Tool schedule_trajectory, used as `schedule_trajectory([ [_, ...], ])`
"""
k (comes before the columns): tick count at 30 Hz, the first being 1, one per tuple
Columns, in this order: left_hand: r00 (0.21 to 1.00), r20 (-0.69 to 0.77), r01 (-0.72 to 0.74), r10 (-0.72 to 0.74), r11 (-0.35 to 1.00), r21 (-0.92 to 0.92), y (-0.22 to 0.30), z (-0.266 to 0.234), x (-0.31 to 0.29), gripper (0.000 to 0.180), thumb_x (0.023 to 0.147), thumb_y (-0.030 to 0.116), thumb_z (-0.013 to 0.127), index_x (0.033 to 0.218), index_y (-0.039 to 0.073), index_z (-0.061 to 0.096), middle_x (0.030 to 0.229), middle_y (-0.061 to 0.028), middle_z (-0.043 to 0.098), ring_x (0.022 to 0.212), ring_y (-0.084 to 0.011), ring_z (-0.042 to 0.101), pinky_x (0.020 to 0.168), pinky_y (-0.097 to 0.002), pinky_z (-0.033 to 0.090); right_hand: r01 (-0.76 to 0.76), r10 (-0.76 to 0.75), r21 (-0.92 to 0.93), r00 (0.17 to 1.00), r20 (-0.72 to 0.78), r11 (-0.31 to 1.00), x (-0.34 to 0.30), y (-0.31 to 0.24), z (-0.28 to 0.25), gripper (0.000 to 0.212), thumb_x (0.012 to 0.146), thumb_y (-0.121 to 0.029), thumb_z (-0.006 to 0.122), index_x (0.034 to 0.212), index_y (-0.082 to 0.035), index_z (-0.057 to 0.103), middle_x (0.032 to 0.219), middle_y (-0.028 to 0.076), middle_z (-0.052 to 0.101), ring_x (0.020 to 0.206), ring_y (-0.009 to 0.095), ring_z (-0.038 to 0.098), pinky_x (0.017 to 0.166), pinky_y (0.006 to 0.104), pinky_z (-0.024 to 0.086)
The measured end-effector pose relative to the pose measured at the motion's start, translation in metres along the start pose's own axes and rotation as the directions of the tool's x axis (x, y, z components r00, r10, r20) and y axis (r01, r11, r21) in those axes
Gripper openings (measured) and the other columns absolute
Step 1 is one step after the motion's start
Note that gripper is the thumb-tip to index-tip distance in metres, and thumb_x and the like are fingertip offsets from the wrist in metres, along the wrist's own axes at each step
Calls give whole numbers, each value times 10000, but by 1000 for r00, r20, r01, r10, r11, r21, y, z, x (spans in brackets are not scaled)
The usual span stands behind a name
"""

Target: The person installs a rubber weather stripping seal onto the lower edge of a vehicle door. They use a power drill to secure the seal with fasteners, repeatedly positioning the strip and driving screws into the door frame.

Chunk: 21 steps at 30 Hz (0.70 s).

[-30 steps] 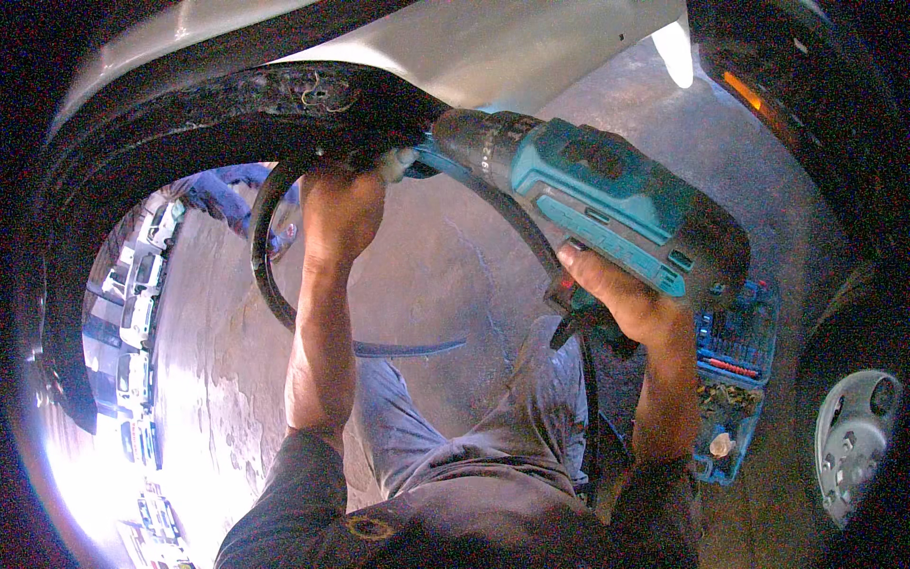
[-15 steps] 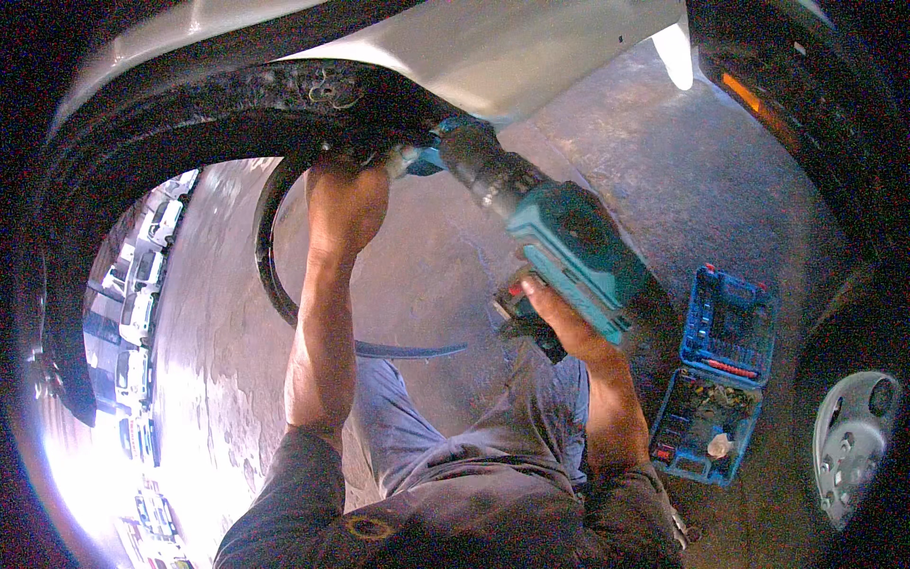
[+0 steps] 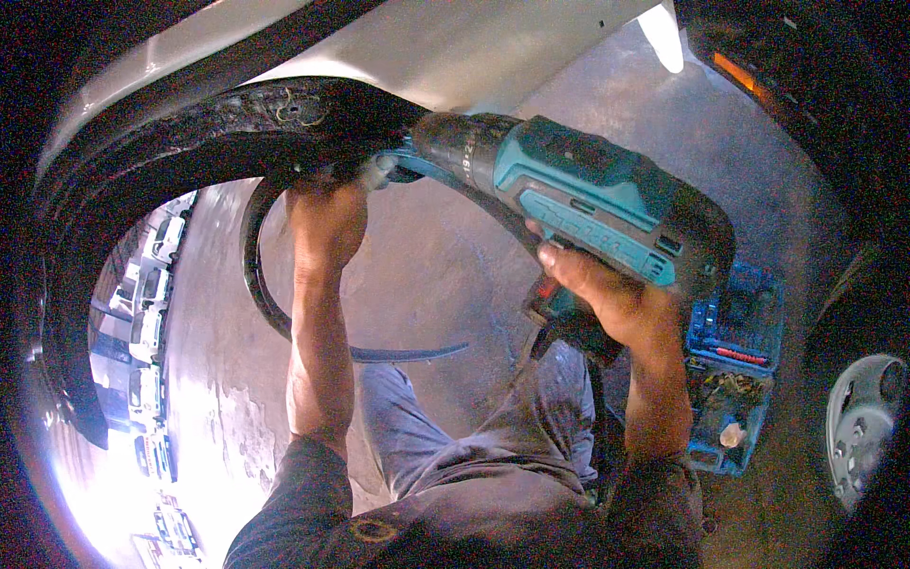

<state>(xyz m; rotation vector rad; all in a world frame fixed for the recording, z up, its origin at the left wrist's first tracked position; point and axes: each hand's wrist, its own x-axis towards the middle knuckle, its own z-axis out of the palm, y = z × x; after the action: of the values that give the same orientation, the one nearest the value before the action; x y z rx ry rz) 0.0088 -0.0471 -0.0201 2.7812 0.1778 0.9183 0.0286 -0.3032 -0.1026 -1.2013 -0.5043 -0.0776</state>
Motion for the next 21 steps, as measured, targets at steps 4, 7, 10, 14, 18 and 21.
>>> schedule_trajectory([
  [4, 975, 90, 216, -204, 964, -153, 19, -6, 1, 219, 831, 208, 677, 1006, 77, 697, 962, -102, 711, 913, -272, 646, 865, -391, 469, 34, -34, -6, 999, -21, 999, 0, 15, 1, 393, 770, -37, 678, 1152, 26, 606, 1062, 183, 670, 889, 242, 677, 681, 343, 564],
  [7, 993, 84, 94, -84, 988, -125, 13, -7, 2, 302, 870, 329, 617, 1060, 109, 699, 1027, -165, 692, 1011, -351, 631, 889, -415, 464, 116, -79, -388, 991, 109, 914, -16, 39, -16, 417, 786, -36, 676, 1188, 23, 581, 1094, 196, 661, 905, 260, 673, 731, 371, 560],
  [10, 996, 63, 67, -60, 992, -104, 17, -9, 1, 275, 879, 309, 612, 1049, 116, 708, 1037, -142, 702, 1007, -337, 637, 886, -403, 465, 259, -73, -753, 960, 271, 604, -48, 61, -28, 552, 796, -82, 702, 1293, 26, 486, 1129, 202, 638, 911, 268, 662, 768, 380, 554],
  [14, 983, 130, 152, -129, 970, -191, 22, -14, 4, 263, 893, 292, 596, 1040, 103, 705, 1001, -118, 713, 979, -323, 644, 885, -390, 463, 145, -179, -404, 983, -47, 903, -94, 56, -18, 827, 774, -207, 776, 1414, 32, 311, 1262, 213, 543, 1007, 269, 622, 791, 358, 552],
  [18, 972, 154, 218, -178, 928, -303, 20, -16, 2, 231, 900, 253, 596, 1028, 89, 698, 946, -101, 712, 944, -310, 643, 885, -387, 461, 132, -164, -184, 971, -172, 974, -84, 53, 1, 844, 745, -201, 800, 1404, 44, 332, 1064, 165, 610, 880, 223, 643, 749, 327, 542],
  [21, 993, 107, 60, -43, 985, -161, 7, -9, 5, 192, 896, 218, 603, 997, 84, 696, 956, -95, 702, 945, -285, 639, 872, -378, 467, 64, -60, 20, 985, -160, 998, -73, 51, 5, 756, 729, -159, 797, 1345, 53, 413, 934, 141, 675, 780, 194, 664, 719, 308, 534],
])
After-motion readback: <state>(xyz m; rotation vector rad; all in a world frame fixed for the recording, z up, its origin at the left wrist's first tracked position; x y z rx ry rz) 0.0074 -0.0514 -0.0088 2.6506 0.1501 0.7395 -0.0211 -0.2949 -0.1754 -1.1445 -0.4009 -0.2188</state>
